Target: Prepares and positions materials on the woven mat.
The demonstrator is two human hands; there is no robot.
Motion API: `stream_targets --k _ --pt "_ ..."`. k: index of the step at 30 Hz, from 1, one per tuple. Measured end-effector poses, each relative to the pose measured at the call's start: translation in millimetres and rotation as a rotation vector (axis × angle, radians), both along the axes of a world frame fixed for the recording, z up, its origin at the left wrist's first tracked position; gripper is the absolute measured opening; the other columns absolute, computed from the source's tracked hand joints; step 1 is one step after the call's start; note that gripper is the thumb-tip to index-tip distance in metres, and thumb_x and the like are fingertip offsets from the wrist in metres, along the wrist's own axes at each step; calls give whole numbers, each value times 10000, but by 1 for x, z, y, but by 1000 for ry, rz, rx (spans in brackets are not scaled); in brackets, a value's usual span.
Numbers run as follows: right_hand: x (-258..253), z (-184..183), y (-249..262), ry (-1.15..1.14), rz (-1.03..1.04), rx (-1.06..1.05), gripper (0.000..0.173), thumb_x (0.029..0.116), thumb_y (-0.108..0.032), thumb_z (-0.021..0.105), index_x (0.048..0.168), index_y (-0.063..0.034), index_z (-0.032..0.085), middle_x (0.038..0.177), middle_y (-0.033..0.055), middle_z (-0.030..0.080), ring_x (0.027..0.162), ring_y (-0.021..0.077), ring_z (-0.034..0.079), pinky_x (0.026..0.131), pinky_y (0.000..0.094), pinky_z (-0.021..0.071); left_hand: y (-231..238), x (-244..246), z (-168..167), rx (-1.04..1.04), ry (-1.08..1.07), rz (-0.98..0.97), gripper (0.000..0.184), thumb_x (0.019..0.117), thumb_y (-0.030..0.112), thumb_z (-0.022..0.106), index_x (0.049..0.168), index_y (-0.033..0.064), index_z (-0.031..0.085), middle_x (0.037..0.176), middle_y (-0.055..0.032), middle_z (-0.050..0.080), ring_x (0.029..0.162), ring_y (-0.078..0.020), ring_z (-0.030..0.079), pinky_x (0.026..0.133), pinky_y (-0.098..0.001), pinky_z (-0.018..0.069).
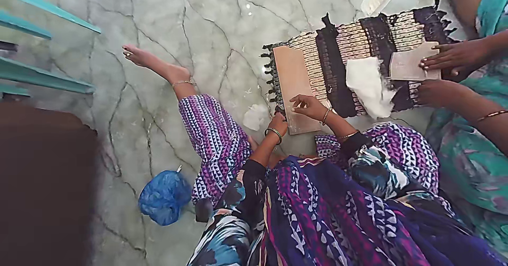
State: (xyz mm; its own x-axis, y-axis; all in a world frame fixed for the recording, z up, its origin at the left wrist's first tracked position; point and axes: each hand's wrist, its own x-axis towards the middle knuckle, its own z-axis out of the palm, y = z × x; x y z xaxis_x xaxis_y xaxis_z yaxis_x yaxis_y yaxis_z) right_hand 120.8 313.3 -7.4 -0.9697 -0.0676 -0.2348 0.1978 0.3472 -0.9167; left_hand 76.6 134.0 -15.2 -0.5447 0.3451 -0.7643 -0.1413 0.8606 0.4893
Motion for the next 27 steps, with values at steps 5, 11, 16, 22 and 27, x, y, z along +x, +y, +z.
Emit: stream_targets --k 5,11,16,22,27 --pt "1 -5 2 -47 -88 66 131 988 -4 617 1052 77 698 873 150 682 746 162 591 752 362 504 0 5 8 76 8 16 426 1037 101 569 1410 -79 473 1302 -301 611 1226 -406 606 1053 -549 470" --pt "10 -40 10 -24 -259 138 124 1000 -56 625 1062 24 696 908 199 696 763 296 649 724 490 529 -5 10 8 135 253 48 286 1054 82 546 1284 -29 674 1259 -224 691 1226 -331 645 1107 -483 466" --pt "-2 -20 6 -136 -199 462 263 1020 -21 514 1197 37 700 1188 272 664 1136 434 639 996 590 480 1 13 -2 11 287 -2 292 1060 91 526 1281 -16 685 1334 -211 661 1293 -329 609 1140 -489 438" --pt "7 -33 -12 114 54 684 362 1018 -49 519 1356 29 620 1497 230 533 1389 414 506 1154 594 363 3 14 -9 -7 305 -42 305 1069 96 497 1279 -21 685 1347 -207 655 1314 -323 595 1149 -481 431" --pt "17 -57 -29 -74 409 860 822 1064 -518 437 1630 16 172 1729 177 92 1606 318 105 1281 543 113 1 15 -8 3 316 -86 303 1059 88 500 1267 -35 683 1348 -216 647 1307 -324 598 1144 -481 437"
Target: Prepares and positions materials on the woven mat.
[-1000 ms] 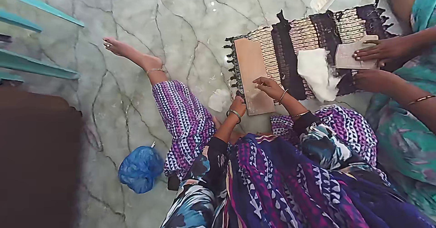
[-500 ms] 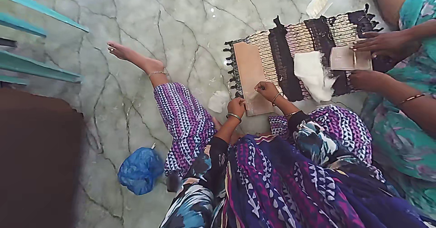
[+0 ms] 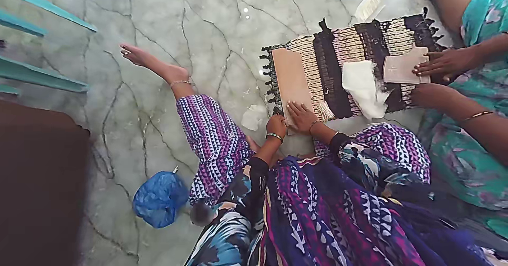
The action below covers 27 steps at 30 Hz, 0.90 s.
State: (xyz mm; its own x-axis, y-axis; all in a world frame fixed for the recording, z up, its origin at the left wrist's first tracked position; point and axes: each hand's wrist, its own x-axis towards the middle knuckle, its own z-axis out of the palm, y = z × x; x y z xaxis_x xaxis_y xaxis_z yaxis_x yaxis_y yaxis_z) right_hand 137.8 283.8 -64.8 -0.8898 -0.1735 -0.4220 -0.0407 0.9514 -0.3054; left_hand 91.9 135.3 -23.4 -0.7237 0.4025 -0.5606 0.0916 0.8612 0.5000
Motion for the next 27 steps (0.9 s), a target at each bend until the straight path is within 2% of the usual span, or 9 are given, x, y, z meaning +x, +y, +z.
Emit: stream_targets --k 5,7,9,12,13,15,19,24,27 --pt "32 19 -2 -178 -16 43 956 1025 -615 462 1638 13 82 1730 194 -6 1609 346 4 1275 566 57 -9 2 5 -9 -58 -87 285 1051 107 542 1258 -30 683 1317 -227 654 1296 -347 597 1138 -493 435" --pt "47 26 -2 -238 0 76 997 1001 -641 493 1636 17 96 1729 198 19 1609 348 27 1270 579 71 -13 4 9 -27 -105 -146 290 1055 119 544 1264 -32 677 1311 -225 659 1294 -343 598 1139 -496 430" --pt "48 42 0 -311 23 88 952 1009 -632 488 1628 19 172 1725 196 92 1605 343 87 1266 607 46 -15 5 11 -33 -130 -166 287 1054 121 543 1255 -35 677 1304 -227 662 1290 -345 601 1133 -508 434" --pt "36 67 -1 -222 -40 17 671 1066 -496 462 1503 14 481 1606 203 420 1543 350 311 1258 638 57 -19 5 8 10 -66 -101 272 1047 95 543 1233 -36 692 1314 -227 657 1288 -349 601 1130 -506 438" --pt "33 67 -3 -146 -83 -2 619 1079 -444 458 1505 5 485 1606 197 424 1543 340 318 1264 623 69 -19 4 7 31 -35 -73 271 1049 93 543 1233 -36 695 1322 -227 657 1294 -352 600 1133 -511 437" --pt "12 64 -9 -40 -153 -3 630 1089 -419 442 1554 4 405 1664 189 320 1573 320 248 1272 597 93 -20 -9 6 72 1 -28 287 1061 98 521 1256 -38 683 1344 -237 638 1312 -362 586 1140 -515 433" --pt "-19 35 -34 -65 -169 93 820 1070 -545 403 1629 12 180 1721 202 114 1604 338 105 1272 590 85 -27 -24 -5 102 22 -47 291 1057 83 505 1264 -41 669 1345 -249 621 1312 -369 578 1134 -512 435" --pt "2 15 -41 -93 -151 160 905 1031 -630 402 1648 -29 122 1723 217 48 1603 374 61 1265 597 92 -31 -20 -14 89 -61 -122 281 1032 73 555 1265 -39 665 1345 -258 627 1305 -400 583 1112 -573 445" --pt "27 22 -38 -171 -149 171 916 1024 -647 398 1655 -53 102 1725 213 19 1602 386 35 1256 635 63 -28 -20 -25 98 -58 -206 238 1023 78 575 1186 -38 703 1248 -271 676 1232 -441 624 1046 -634 472"
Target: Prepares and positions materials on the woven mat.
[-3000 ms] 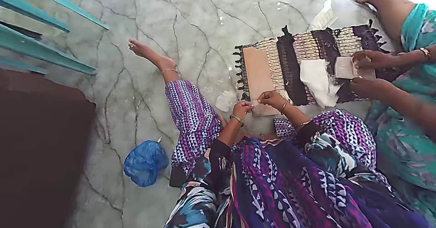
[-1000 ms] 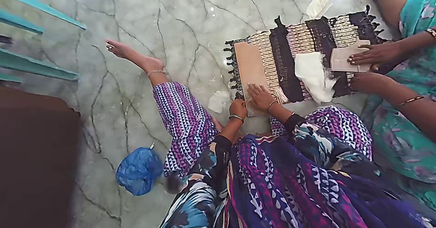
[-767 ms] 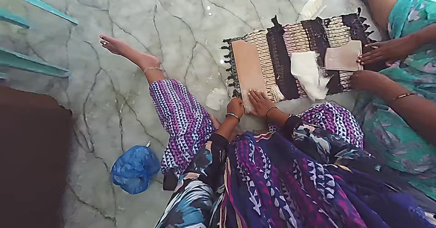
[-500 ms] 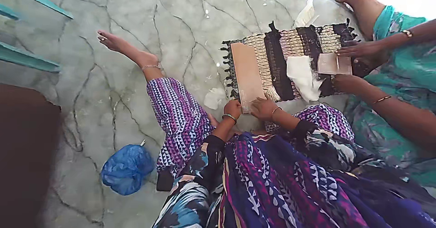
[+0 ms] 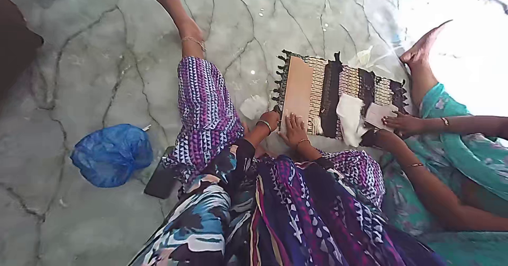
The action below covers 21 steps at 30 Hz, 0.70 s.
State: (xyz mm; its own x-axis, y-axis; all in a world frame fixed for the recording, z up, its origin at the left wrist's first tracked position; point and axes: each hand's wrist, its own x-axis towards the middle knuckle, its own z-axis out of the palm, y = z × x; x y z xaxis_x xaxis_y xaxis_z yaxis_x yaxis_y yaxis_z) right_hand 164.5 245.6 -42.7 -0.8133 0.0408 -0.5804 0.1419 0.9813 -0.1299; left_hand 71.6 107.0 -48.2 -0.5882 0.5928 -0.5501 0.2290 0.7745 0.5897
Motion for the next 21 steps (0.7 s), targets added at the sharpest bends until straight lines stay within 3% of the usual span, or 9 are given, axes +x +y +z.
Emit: stream_targets --k 3,6,7,11,13,18,21 --pt "11 24 -3 -116 14 1 927 1022 -666 392 1647 -31 138 1725 203 73 1603 371 68 1253 645 5 -2 0 6 -70 0 -84 250 1023 104 587 1202 -30 701 1267 -262 674 1243 -445 619 1039 -649 470" --pt "17 44 1 -25 -18 -32 760 1051 -593 358 1535 -15 450 1613 203 409 1534 370 326 1253 650 74 -3 11 24 -85 -54 -88 335 1035 78 538 1328 -61 620 1383 -300 597 1330 -468 549 1092 -652 424" --pt "11 42 5 93 -34 -40 708 1059 -543 368 1505 -9 495 1585 200 455 1517 373 362 1251 650 96 -4 9 29 -71 -36 -58 346 1048 80 520 1351 -65 602 1405 -304 578 1341 -466 540 1104 -638 419" --pt "-3 32 2 123 -88 -46 820 1062 -524 420 1623 25 185 1705 232 156 1595 361 149 1280 575 90 -9 8 39 -103 39 -28 330 1040 112 531 1317 -20 650 1400 -250 608 1328 -409 573 1106 -601 448" --pt "6 14 4 127 -51 -38 892 1036 -568 436 1623 42 152 1701 253 139 1590 380 155 1282 556 125 -7 14 38 -133 42 -54 341 1060 132 507 1342 -4 639 1416 -239 602 1342 -401 565 1114 -598 443" --pt "32 0 3 50 -28 -10 998 991 -637 509 1627 35 136 1716 232 86 1596 381 108 1274 558 114 -8 27 35 -176 44 -108 342 1077 170 499 1345 9 640 1413 -227 605 1340 -389 568 1117 -586 444" --pt "40 19 0 -21 -27 -21 899 1025 -554 515 1619 36 188 1704 235 155 1587 386 153 1270 599 66 -7 32 41 -175 64 -141 338 1075 158 499 1342 14 647 1421 -213 608 1344 -384 568 1121 -588 441"
